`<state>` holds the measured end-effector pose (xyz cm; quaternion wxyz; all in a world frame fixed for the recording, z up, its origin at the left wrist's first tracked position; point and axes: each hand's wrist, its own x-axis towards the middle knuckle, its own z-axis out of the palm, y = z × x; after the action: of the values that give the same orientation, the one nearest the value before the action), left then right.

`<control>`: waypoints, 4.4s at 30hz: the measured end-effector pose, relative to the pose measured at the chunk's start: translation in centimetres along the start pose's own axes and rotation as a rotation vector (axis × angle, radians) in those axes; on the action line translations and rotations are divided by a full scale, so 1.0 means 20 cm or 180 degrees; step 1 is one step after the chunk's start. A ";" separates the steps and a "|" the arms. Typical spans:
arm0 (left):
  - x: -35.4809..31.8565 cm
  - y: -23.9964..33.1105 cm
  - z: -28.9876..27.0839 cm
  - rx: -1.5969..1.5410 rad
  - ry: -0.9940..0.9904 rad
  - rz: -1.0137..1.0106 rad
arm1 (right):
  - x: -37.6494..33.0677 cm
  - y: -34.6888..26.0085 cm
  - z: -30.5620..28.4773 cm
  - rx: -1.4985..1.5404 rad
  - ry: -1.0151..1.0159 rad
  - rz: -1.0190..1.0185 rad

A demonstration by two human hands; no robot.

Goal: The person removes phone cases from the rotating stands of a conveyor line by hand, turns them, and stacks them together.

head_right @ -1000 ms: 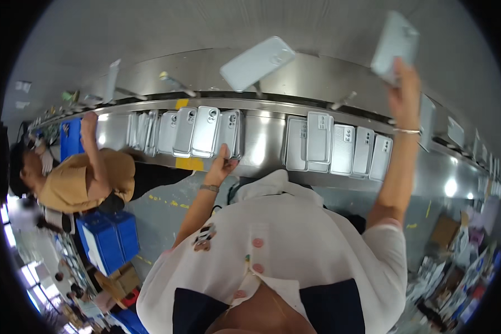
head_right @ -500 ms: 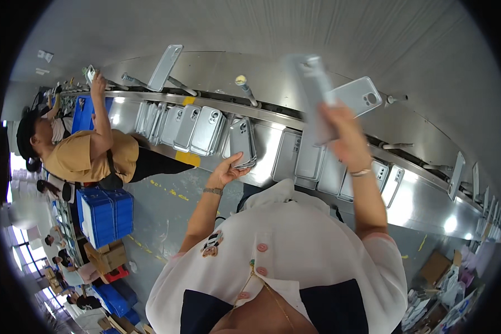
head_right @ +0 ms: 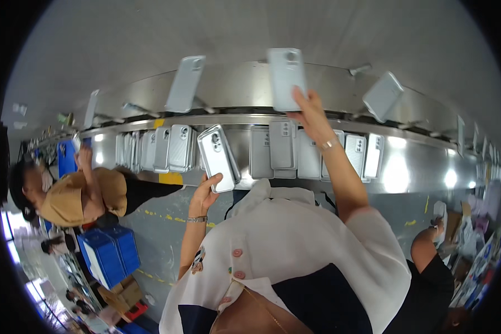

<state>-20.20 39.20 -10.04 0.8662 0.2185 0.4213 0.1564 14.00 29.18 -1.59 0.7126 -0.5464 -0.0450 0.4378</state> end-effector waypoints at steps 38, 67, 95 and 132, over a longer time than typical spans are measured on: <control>-0.08 0.13 0.11 -0.0630 -0.1001 -0.0471 | -0.40 0.47 0.37 -0.0954 -0.0962 -0.0516; -0.28 0.71 -0.58 -0.0904 -0.0508 -0.0069 | 0.25 0.49 1.31 -0.0461 -0.0344 -0.0736; -0.12 0.97 -0.81 -0.0203 -0.0388 -0.0350 | -0.02 0.66 1.57 -0.0198 -0.0390 -0.0664; -0.11 0.76 -0.29 0.0149 -0.0767 0.0086 | -0.24 0.60 1.11 -0.2942 -0.0343 -0.1717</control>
<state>-27.56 52.67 -3.95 0.9030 0.2616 0.3147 0.1308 -7.90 42.58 -0.50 0.4816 -0.7489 -0.4083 0.2012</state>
